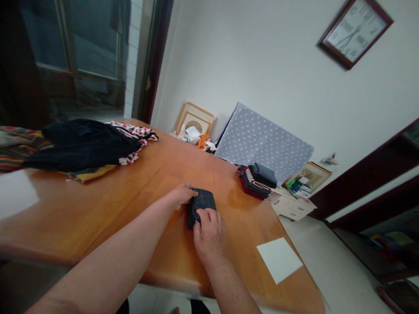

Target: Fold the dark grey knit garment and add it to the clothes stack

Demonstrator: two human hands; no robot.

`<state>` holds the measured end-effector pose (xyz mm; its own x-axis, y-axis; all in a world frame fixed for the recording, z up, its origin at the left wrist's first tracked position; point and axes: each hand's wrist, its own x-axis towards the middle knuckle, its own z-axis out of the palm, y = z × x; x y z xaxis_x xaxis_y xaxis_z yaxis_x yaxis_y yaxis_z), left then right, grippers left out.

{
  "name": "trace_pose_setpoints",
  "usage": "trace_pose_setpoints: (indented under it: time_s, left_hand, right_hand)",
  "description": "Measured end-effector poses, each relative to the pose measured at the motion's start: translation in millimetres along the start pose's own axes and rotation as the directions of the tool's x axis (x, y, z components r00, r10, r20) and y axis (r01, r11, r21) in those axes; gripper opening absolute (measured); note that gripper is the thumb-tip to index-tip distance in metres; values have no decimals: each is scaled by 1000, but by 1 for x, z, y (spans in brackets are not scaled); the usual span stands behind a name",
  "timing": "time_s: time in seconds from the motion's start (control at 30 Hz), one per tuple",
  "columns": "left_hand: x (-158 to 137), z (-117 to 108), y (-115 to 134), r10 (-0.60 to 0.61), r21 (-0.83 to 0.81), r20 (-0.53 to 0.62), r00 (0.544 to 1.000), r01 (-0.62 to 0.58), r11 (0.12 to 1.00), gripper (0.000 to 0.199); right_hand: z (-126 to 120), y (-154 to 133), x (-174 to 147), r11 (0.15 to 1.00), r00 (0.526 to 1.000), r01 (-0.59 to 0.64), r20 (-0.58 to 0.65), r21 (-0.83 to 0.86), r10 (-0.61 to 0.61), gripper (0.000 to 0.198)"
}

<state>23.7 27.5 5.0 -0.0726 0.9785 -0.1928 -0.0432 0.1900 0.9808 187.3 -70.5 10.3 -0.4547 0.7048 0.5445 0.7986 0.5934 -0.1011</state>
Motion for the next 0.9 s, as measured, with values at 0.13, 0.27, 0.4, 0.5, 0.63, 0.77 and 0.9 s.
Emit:
trace_pose_setpoints:
  time_s: [0.13, 0.27, 0.4, 0.5, 0.63, 0.77, 0.9]
  left_hand:
    - [-2, 0, 0, 17, 62, -19, 1000, -16, 998, 12]
    - [-6, -4, 6, 90, 164, -96, 991, -73, 984, 18]
    - [-15, -8, 19, 337, 330, -135, 932, -278, 902, 34]
    - [-24, -7, 23, 530, 563, 49, 846, -462, 685, 28]
    - [-28, -6, 19, 454, 743, 190, 871, -430, 513, 21]
    - [-23, -8, 15, 397, 785, 222, 890, -405, 469, 23]
    - [-17, -9, 13, 384, 785, 239, 892, -411, 465, 22]
  right_hand:
    - [-2, -5, 0, 999, 998, 35, 46, 18, -36, 34]
    - [-3, -7, -4, 999, 996, 38, 80, 36, -41, 35]
    - [-6, -8, -5, 996, 996, 25, 81, 81, -32, 35]
    - [-10, -2, -3, 977, 999, -18, 53, 212, 7, 31]
    - [-13, 28, -2, 884, 953, -233, -84, 405, 290, 31]
    - [-13, 62, -12, 769, 852, -416, -87, 486, 516, 33]
    - [-11, 67, -27, 773, 852, -439, -60, 458, 520, 29]
